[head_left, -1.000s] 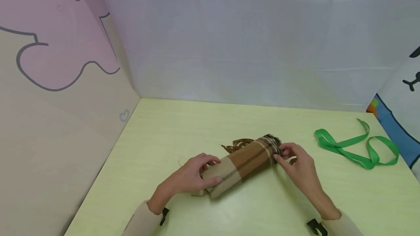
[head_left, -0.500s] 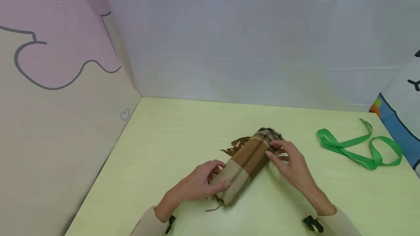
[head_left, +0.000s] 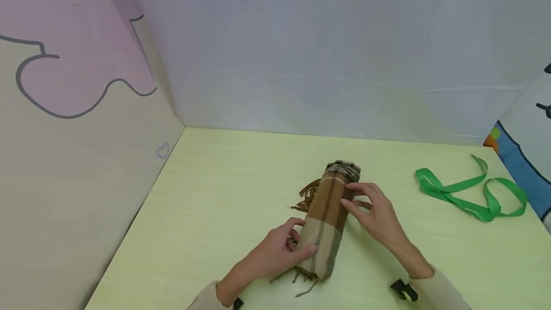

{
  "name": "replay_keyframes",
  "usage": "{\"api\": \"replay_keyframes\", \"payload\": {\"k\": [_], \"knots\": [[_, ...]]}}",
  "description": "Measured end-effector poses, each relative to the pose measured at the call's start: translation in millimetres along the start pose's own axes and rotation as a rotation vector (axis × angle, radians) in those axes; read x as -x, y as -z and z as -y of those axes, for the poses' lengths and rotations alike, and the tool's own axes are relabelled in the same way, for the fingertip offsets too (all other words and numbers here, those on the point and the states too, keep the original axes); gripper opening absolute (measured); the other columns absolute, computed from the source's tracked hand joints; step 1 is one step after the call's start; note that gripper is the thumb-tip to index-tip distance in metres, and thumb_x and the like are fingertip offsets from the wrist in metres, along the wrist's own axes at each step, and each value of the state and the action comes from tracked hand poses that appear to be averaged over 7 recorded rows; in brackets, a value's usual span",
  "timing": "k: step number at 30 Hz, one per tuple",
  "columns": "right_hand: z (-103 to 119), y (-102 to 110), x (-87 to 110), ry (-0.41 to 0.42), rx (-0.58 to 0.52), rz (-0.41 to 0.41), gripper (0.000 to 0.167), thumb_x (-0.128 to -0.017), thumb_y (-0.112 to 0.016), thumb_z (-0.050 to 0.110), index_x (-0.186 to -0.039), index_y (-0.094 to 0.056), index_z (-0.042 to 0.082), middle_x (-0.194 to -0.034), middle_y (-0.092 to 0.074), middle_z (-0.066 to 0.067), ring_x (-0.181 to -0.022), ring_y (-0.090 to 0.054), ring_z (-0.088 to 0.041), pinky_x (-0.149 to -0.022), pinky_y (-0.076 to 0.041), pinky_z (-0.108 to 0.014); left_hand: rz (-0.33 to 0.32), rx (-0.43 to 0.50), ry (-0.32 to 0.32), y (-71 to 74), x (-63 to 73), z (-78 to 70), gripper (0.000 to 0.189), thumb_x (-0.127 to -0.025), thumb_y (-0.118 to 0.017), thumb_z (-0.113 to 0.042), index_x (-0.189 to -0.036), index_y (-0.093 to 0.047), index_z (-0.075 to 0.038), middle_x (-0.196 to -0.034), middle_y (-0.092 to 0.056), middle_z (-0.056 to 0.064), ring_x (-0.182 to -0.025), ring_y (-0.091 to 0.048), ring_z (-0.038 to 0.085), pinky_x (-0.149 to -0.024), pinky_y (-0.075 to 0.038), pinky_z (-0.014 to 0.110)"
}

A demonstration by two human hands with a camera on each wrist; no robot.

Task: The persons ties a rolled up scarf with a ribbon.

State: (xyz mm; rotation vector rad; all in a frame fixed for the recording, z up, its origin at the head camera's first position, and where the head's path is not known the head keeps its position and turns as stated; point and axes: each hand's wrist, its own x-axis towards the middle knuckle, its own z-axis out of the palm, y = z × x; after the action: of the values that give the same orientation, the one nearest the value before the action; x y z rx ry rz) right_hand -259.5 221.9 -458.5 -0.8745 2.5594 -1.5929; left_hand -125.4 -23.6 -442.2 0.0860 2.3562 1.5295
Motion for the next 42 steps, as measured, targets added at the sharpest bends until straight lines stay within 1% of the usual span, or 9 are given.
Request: {"api": "replay_keyframes", "payload": {"k": [8, 13, 15, 21, 26, 29, 31, 35, 42], "knots": [[14.8, -1.9, 5.1, -0.121, -0.045, 0.049, 0.038, -0.093, -0.079, 0.014, -0.126, -0.064, 0.002, -0.124, -0.060, -0.015, -0.112, -0.063, -0.034, -0.083, -0.058, -0.025, -0.062, 0.106, 0.061, -19.7, -2.5, -8.4, 0.054, -0.099, -0.069, -0.042, -0.137, -0.048, -0.011, -0.098, -0.064, 0.001, -0.081, -0.065, 0.009, -0.073, -0.053, 0.028], [20.9, -3.6, 6.2, -0.126, -0.063, 0.054, 0.041, -0.090, -0.082, 0.014, -0.125, -0.065, 0.003, -0.123, -0.062, -0.013, -0.112, -0.064, -0.032, -0.083, -0.059, -0.029, -0.081, 0.114, 0.083, -25.2, -4.3, -10.9, 0.052, -0.099, -0.068, -0.043, -0.135, -0.049, -0.011, -0.098, -0.065, 0.000, -0.080, -0.066, 0.009, -0.071, -0.054, 0.029], [22.1, -3.8, 4.9, -0.127, -0.066, 0.054, 0.041, -0.089, -0.083, 0.014, -0.124, -0.066, 0.003, -0.122, -0.064, -0.013, -0.111, -0.065, -0.031, -0.083, -0.059, -0.030, -0.110, 0.106, 0.088, -24.8, -6.1, -11.8, 0.049, -0.099, -0.068, -0.043, -0.131, -0.052, -0.009, -0.096, -0.066, -0.001, -0.080, -0.067, 0.009, -0.071, -0.055, 0.029], [22.6, -2.2, 2.0, -0.117, -0.051, 0.056, 0.037, -0.089, -0.082, 0.009, -0.122, -0.068, 0.001, -0.118, -0.066, -0.015, -0.105, -0.068, -0.033, -0.081, -0.059, -0.027, -0.262, 0.087, 0.027, -14.8, -23.4, -14.7, 0.041, -0.101, -0.066, -0.038, -0.126, -0.059, -0.007, -0.101, -0.065, 0.000, -0.092, -0.067, 0.015, -0.078, -0.055, 0.031], [18.5, 0.6, 3.7, -0.132, -0.092, 0.111, 0.038, -0.091, -0.079, 0.008, -0.126, -0.066, 0.001, -0.124, -0.065, -0.016, -0.112, -0.066, -0.033, -0.087, -0.057, -0.026, -0.317, 0.100, -0.015, -10.1, -45.2, -20.6, 0.040, -0.099, -0.070, -0.032, -0.128, -0.059, -0.008, -0.109, -0.062, 0.004, -0.095, -0.064, 0.017, -0.080, -0.055, 0.033], [17.6, 3.2, 8.6, -0.138, -0.129, 0.171, 0.042, -0.093, -0.078, 0.012, -0.132, -0.064, 0.004, -0.132, -0.062, -0.014, -0.121, -0.061, -0.033, -0.094, -0.056, -0.031, -0.328, 0.076, -0.024, -9.6, -50.7, -21.1, 0.039, -0.097, -0.073, -0.024, -0.129, -0.059, -0.006, -0.110, -0.061, 0.008, -0.093, -0.063, 0.018, -0.078, -0.055, 0.033], [17.0, 4.4, 11.3, -0.118, -0.149, 0.199, 0.044, -0.094, -0.077, 0.014, -0.135, -0.063, 0.007, -0.135, -0.061, -0.013, -0.125, -0.059, -0.033, -0.097, -0.055, -0.036, -0.321, 0.043, -0.043, -9.1, -51.3, -19.4, 0.039, -0.096, -0.073, -0.018, -0.130, -0.059, -0.006, -0.111, -0.059, 0.010, -0.092, -0.063, 0.019, -0.077, -0.056, 0.031], [12.8, 2.9, 10.3, -0.013, -0.131, 0.213, 0.042, -0.093, -0.077, 0.010, -0.133, -0.064, 0.008, -0.132, -0.061, -0.011, -0.122, -0.060, -0.033, -0.094, -0.056, -0.039, -0.301, -0.007, -0.104, -8.8, -50.4, -15.8, 0.038, -0.096, -0.073, -0.011, -0.131, -0.059, -0.006, -0.111, -0.055, 0.010, -0.089, -0.061, 0.017, -0.077, -0.055, 0.026], [4.4, -2.7, 4.9, 0.141, 0.021, 0.219, 0.039, -0.089, -0.080, 0.005, -0.127, -0.069, 0.005, -0.123, -0.063, -0.009, -0.111, -0.065, -0.029, -0.086, -0.059, -0.042, -0.340, -0.108, -0.134, -13.7, -48.8, -10.9, 0.035, -0.095, -0.072, -0.005, -0.128, -0.061, -0.004, -0.110, -0.054, 0.012, -0.087, -0.060, 0.020, -0.075, -0.054, 0.025]]}}
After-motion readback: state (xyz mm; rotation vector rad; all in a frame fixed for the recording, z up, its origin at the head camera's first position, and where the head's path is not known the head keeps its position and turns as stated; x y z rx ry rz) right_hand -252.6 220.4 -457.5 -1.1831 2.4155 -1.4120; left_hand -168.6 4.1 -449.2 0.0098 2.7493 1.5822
